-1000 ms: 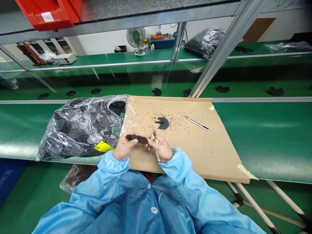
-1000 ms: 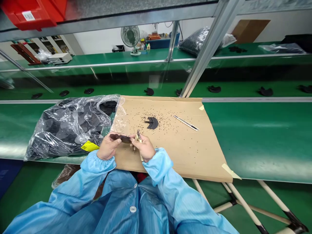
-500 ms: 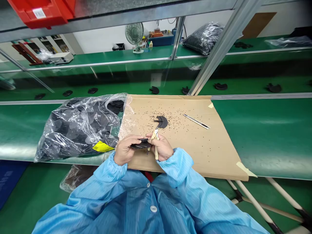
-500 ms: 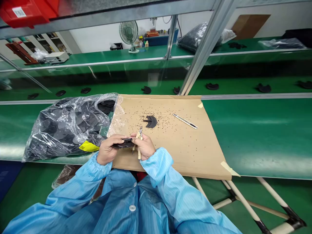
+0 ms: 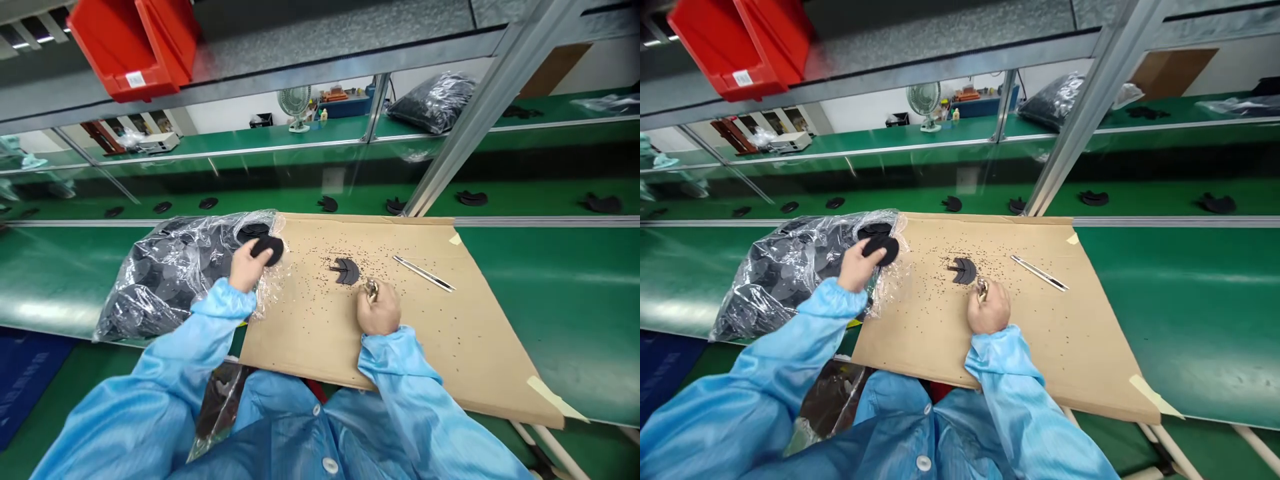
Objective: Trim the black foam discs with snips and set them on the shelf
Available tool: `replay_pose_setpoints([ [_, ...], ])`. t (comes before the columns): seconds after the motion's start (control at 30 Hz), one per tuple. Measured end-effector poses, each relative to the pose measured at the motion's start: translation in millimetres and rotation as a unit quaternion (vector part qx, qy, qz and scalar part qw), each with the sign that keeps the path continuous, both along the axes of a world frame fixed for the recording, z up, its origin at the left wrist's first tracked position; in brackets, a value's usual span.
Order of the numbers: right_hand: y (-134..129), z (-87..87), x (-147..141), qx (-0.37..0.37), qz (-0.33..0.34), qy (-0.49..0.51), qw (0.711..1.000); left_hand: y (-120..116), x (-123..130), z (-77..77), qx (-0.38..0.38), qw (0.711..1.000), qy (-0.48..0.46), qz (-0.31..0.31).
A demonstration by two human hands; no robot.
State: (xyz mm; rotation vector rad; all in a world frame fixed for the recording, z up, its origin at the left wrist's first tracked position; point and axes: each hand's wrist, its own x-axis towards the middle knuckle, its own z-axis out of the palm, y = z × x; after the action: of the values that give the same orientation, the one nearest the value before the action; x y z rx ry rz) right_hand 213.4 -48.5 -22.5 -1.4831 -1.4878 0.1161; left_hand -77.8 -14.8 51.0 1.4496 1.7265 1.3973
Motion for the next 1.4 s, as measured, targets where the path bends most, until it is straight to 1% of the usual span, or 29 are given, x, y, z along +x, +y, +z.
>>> replay_pose_setpoints([
  [0.07, 2, -7.2, 2, 0.022, 0.004, -0.042, 0.999, 45, -26, 20.5, 0.034, 0.99, 0.122, 0.064],
  [0.1, 2, -9.0, 2, 0.026, 0.007, -0.053, 0.998, 68, -37, 31.1, 0.047, 0.981, 0.174, 0.078],
  [0.17, 2, -10.3, 1, 0.027, 0.009, -0.065, 0.997, 108, -52, 48.8, 0.06, 0.964, 0.239, 0.102],
  [0.2, 2, -10.1, 0, 0.025, 0.006, -0.065, 0.998, 124, -53, 54.1, 0.05, 0.959, 0.254, 0.113],
  [0.23, 2, -9.7, 0, 0.024, 0.003, -0.065, 0.998, 137, -49, 56.3, 0.037, 0.956, 0.269, 0.111],
  [0.27, 2, -9.1, 0, 0.022, 0.002, -0.064, 0.998, 147, -41, 55.0, 0.019, 0.954, 0.284, 0.097],
  [0.33, 1, -7.6, 0, 0.02, 0.0, -0.06, 0.998, 155, -9, 42.8, -0.018, 0.948, 0.315, 0.03],
  [0.4, 0, -5.6, 1, 0.014, -0.002, -0.053, 0.998, 148, 35, 21.9, -0.052, 0.938, 0.337, -0.064],
  [0.47, -1, -3.8, 1, 0.007, -0.004, -0.044, 0.999, 132, 82, -0.5, -0.075, 0.924, 0.337, -0.164],
  [0.53, -1, -2.9, 1, 0.004, -0.006, -0.037, 0.999, 110, 122, -18.5, -0.067, 0.901, 0.346, -0.254],
  [0.6, 0, -3.4, 1, 0.004, -0.014, -0.032, 0.999, 90, 151, -30.0, -0.044, 0.868, 0.36, -0.339],
  [0.63, 0, -4.1, 1, 0.004, -0.018, -0.032, 0.999, 82, 160, -33.4, -0.042, 0.855, 0.365, -0.365],
  [0.7, 1, -6.1, 1, 0.003, -0.024, -0.035, 0.999, 70, 170, -36.8, -0.046, 0.841, 0.381, -0.381],
  [0.77, 2, -7.8, 1, 0.003, -0.025, -0.037, 0.999, 63, 172, -36.8, -0.058, 0.84, 0.396, -0.365],
  [0.83, 3, -8.3, 1, 0.006, -0.025, -0.037, 0.999, 59, 169, -35.0, -0.077, 0.847, 0.402, -0.339],
  [0.9, 3, -7.8, 1, 0.009, -0.025, -0.035, 0.999, 55, 163, -32.6, -0.094, 0.864, 0.388, -0.308],
  [1.0, 4, -7.8, 0, 0.01, -0.031, -0.032, 0.999, 49, 150, -29.7, -0.096, 0.903, 0.333, -0.255],
  [1.1, 5, -10.7, 0, -0.003, -0.049, -0.037, 0.998, 40, 133, -29.4, -0.101, 0.941, 0.243, -0.214],
  [1.13, 6, -11.9, 0, -0.009, -0.057, -0.04, 0.998, 36, 127, -29.7, -0.114, 0.954, 0.191, -0.203],
  [1.2, 6, -13.4, 1, -0.021, -0.066, -0.044, 0.997, 26, 113, -30.2, -0.152, 0.971, 0.039, -0.18],
  [1.23, 6, -13.3, 1, -0.029, -0.066, -0.047, 0.996, 20, 107, -29.8, -0.169, 0.97, -0.054, -0.168],
  [1.27, 5, -12.4, 2, -0.038, -0.062, -0.049, 0.996, 13, 101, -29.0, -0.18, 0.96, -0.149, -0.157],
  [1.33, 2, -8.1, 2, -0.051, -0.028, -0.055, 0.997, -5, 90, -25.8, -0.189, 0.92, -0.311, -0.144],
  [1.4, -5, -0.9, 0, -0.05, 0.051, -0.063, 0.996, -23, 81, -21.8, -0.191, 0.873, -0.423, -0.149],
])
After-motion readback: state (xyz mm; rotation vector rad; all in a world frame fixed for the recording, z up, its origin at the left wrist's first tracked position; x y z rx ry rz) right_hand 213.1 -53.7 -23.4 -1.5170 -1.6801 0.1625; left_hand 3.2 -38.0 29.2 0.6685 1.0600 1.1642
